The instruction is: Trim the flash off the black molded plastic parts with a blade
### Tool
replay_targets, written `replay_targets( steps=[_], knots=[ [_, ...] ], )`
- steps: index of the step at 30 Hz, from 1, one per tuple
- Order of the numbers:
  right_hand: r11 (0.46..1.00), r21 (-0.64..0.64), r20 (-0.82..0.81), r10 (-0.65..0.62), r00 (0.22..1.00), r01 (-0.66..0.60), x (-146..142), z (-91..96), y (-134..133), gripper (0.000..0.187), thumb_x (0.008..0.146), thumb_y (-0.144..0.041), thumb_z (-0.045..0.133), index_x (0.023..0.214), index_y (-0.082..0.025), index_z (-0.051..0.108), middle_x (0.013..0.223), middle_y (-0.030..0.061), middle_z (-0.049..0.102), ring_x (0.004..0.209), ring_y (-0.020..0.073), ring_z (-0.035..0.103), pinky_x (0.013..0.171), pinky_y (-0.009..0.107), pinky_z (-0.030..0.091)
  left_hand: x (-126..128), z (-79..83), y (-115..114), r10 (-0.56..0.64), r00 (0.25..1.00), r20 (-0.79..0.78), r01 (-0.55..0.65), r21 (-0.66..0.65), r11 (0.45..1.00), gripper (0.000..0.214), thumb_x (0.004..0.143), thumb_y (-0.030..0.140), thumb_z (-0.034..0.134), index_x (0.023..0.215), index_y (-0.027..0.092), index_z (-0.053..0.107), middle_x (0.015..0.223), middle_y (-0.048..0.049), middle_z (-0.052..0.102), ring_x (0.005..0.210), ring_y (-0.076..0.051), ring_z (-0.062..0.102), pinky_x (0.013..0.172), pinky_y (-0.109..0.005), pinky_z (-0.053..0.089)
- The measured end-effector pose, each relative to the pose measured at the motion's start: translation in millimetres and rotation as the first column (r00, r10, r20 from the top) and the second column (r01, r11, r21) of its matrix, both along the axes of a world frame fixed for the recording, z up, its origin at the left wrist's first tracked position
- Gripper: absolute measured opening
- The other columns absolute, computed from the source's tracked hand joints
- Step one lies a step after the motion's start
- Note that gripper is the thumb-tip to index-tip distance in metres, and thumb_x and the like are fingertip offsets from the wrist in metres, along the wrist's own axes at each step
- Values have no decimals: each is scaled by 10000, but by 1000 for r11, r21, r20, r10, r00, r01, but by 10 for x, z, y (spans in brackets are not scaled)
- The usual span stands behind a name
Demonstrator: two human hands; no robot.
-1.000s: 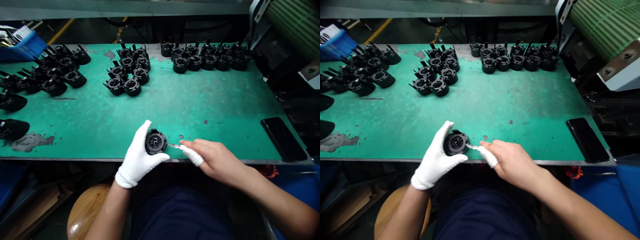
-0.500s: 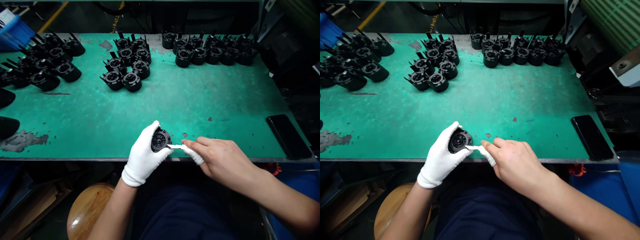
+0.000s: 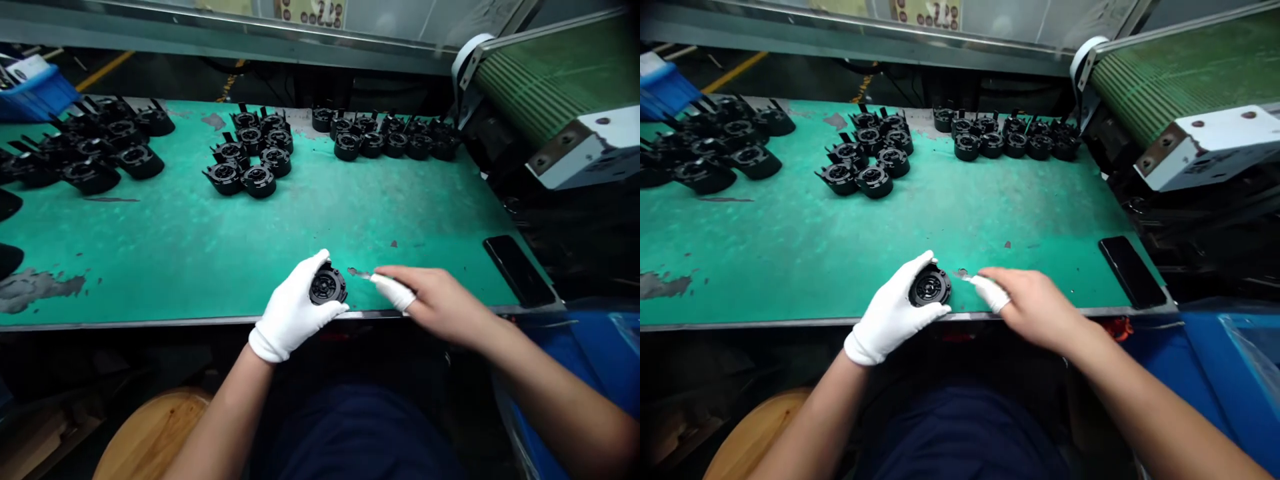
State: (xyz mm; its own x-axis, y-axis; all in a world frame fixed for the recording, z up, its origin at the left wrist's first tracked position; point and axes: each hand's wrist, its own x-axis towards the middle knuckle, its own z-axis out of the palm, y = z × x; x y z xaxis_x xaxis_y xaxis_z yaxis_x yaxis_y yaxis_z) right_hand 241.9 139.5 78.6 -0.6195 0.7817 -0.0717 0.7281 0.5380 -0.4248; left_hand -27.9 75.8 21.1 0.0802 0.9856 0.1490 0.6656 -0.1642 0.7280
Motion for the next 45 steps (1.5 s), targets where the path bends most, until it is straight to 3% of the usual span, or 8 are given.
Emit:
replay_targets(
  steps=[3,7,11,24,30,34,39,45],
  knots=[
    [987,-123,-28,96,995,-99,-218,-138,-179,398,938,-183,499,1302,-265,638,1217,9,723,1053,207,681,863,315,504,104,-8,-1,-17,999,35,17,-4,1000,938,724,575,783,1482,221,358,1511,-113,466,1394,-262,470,1180,-425,398],
    [990,-114,32,93,995,-88,-259,-227,-182,426,934,-172,502,1333,-261,618,1145,28,729,982,216,683,819,328,485,198,-14,-31,51,997,61,-52,17,998,955,686,620,790,1452,206,398,1467,-122,510,1358,-270,509,1166,-424,417],
    [994,-91,112,78,991,-68,-208,-193,-192,438,931,-173,485,1344,-253,608,1053,40,721,941,226,685,794,329,481,253,-22,-41,131,989,74,-134,32,990,901,679,594,809,1411,211,450,1417,-110,562,1313,-269,553,1142,-414,450],
    [998,-17,338,-52,940,61,-382,-28,-371,493,903,-160,475,1369,-270,595,975,25,714,801,241,692,614,337,461,276,-82,-30,154,987,41,-157,74,985,897,690,570,812,1425,197,457,1372,-111,603,1253,-277,605,1103,-404,492],
    [984,-10,328,-166,930,179,-494,-38,-511,466,937,-173,463,1375,-256,599,1044,64,744,920,273,712,743,368,534,278,-138,-17,153,987,48,-158,134,978,854,720,551,798,1420,191,467,1377,-114,604,1257,-276,603,1106,-405,488],
    [977,-22,180,-206,962,213,-470,-74,-573,429,966,-180,453,1365,-213,607,1144,101,735,1035,265,696,910,391,535,282,-154,-31,160,986,49,-165,144,976,860,722,581,782,1422,194,466,1392,-117,595,1281,-282,585,1115,-420,476],
    [973,-73,-110,-226,968,219,-285,-36,-459,326,1014,-306,456,1249,-231,670,1238,71,716,1098,230,679,947,341,529,195,-89,52,80,996,51,-85,110,990,913,678,653,772,1411,195,477,1406,-126,585,1292,-295,577,1131,-442,455],
    [988,-150,-91,24,996,-38,-264,-40,-122,288,1010,-310,489,1209,-262,693,1196,21,735,1066,201,684,891,304,512,-83,60,250,-195,979,63,196,-5,981,955,635,652,798,1426,234,462,1452,-87,549,1339,-267,534,1162,-407,418]
  ],
)
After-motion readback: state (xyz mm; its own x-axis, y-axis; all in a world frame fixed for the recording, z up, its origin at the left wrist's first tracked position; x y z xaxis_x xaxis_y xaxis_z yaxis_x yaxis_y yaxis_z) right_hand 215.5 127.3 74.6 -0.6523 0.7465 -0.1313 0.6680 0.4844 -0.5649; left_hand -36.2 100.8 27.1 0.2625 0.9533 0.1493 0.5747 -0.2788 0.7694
